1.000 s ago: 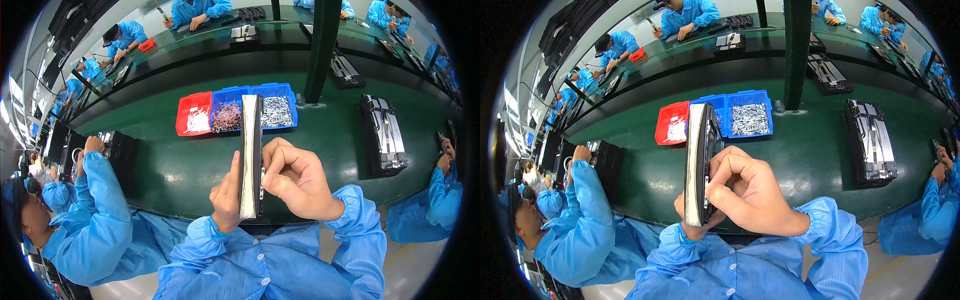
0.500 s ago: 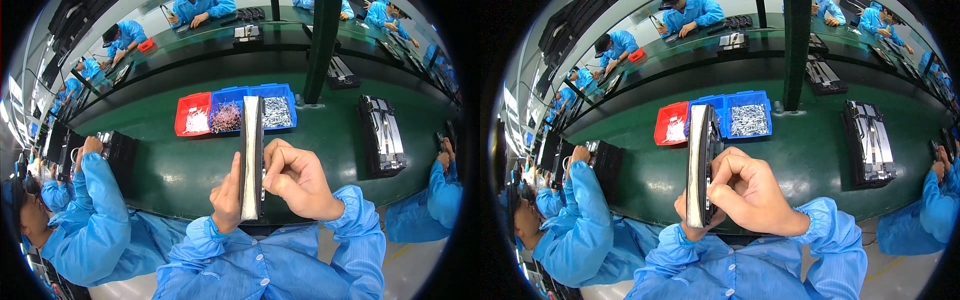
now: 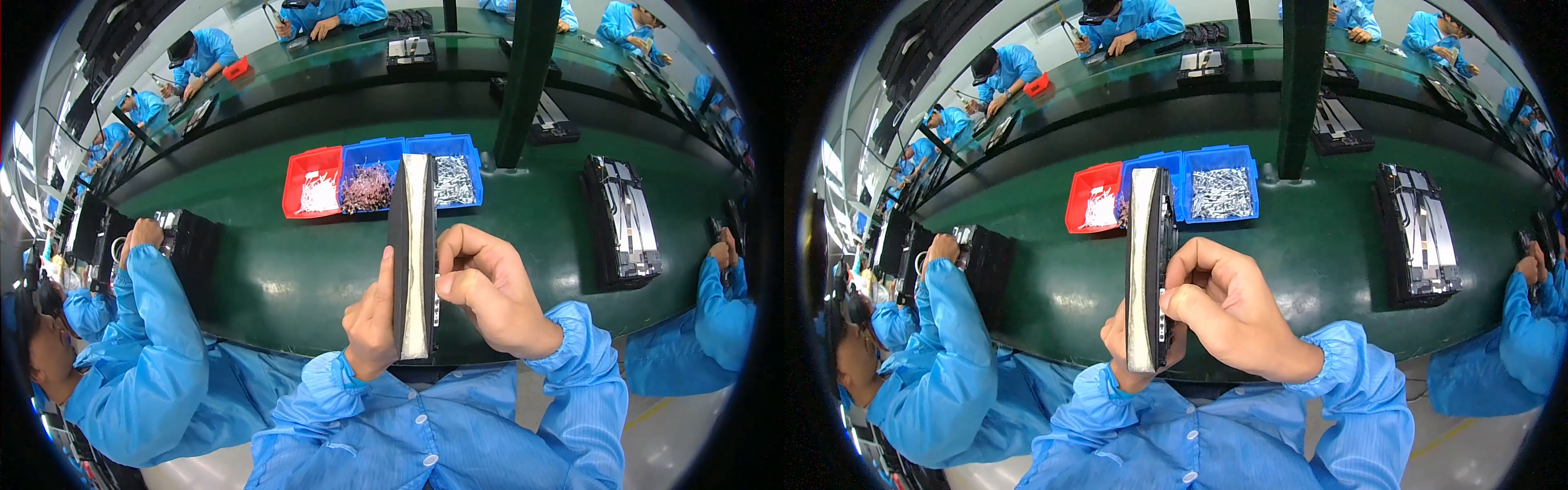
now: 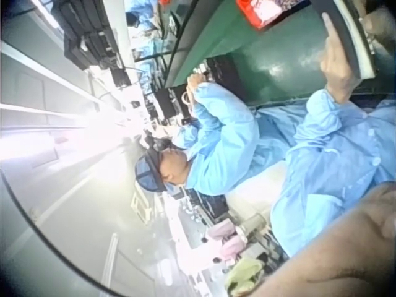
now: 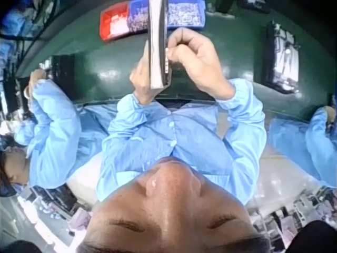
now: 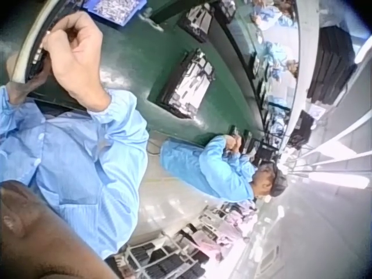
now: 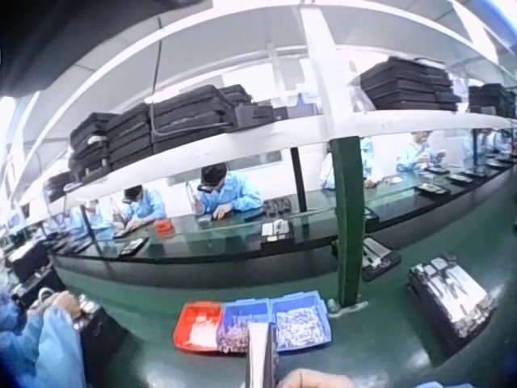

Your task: The person assembles tablet-like electronic devices by hand, installing electronic modules and ribbon cables into a tablet chassis, taking parts from plastic bins on an assembly line.

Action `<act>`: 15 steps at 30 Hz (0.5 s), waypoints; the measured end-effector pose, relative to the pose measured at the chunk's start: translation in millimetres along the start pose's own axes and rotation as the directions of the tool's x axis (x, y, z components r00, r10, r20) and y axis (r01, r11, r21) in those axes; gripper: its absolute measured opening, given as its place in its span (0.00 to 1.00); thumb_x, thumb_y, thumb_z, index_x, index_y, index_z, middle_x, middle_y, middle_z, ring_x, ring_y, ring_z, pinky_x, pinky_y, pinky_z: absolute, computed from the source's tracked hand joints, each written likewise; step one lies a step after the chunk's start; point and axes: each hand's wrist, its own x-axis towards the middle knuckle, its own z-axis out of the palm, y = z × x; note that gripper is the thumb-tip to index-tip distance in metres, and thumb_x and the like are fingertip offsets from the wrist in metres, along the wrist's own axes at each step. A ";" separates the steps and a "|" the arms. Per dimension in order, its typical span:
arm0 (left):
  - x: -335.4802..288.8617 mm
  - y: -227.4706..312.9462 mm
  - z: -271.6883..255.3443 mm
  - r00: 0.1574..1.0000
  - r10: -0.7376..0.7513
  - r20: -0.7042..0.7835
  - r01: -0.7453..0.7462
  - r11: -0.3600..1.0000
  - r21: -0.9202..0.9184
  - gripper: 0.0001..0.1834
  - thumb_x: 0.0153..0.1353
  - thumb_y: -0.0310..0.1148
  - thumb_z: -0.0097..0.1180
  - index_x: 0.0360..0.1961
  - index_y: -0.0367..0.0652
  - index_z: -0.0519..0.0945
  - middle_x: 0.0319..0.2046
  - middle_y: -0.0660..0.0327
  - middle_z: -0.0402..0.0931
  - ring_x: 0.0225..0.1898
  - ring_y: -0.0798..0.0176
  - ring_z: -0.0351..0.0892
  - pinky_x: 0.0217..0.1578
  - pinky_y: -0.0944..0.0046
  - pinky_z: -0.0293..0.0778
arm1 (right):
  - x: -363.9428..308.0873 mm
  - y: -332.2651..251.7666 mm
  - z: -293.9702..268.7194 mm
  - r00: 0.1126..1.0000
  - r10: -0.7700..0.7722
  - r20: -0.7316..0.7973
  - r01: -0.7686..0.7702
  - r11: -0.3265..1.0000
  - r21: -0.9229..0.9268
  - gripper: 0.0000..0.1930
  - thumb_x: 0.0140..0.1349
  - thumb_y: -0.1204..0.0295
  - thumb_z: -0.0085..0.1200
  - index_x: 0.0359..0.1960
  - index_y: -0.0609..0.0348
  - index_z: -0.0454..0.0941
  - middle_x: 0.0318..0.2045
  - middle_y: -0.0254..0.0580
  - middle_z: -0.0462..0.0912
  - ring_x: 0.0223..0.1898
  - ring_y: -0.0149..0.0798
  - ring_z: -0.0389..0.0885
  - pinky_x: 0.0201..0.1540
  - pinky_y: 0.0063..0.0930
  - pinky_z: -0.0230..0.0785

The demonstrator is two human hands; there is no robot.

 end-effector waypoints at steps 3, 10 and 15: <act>4.6 2.5 -3.2 1.000 0.007 0.029 -0.008 1.000 0.014 0.38 0.51 0.29 0.68 0.60 0.19 0.68 0.30 0.52 0.83 0.24 0.62 0.83 0.21 0.66 0.77 | -3.7 7.6 3.1 1.000 -0.019 -0.017 0.020 0.998 0.056 0.08 0.59 0.82 0.49 0.38 0.62 0.66 0.34 0.35 0.72 0.35 0.24 0.72 0.37 0.22 0.70; -0.9 6.5 4.5 0.996 -0.074 0.047 0.078 0.992 -0.097 0.35 0.52 0.26 0.66 0.60 0.20 0.69 0.30 0.52 0.84 0.23 0.61 0.84 0.22 0.66 0.79 | -19.9 27.7 2.9 0.967 -0.253 0.001 0.252 0.966 0.064 0.18 0.56 0.82 0.53 0.46 0.59 0.60 0.43 0.38 0.66 0.42 0.28 0.66 0.48 0.25 0.61; -8.1 0.3 -15.9 0.939 -0.335 0.074 0.342 0.896 -0.284 0.12 0.57 0.21 0.63 0.43 0.32 0.78 0.32 0.57 0.80 0.28 0.68 0.80 0.28 0.69 0.76 | -26.7 -3.4 -52.3 0.822 -0.569 -0.021 0.401 0.605 -0.688 0.14 0.58 0.71 0.60 0.43 0.63 0.73 0.42 0.39 0.75 0.36 0.27 0.68 0.39 0.24 0.64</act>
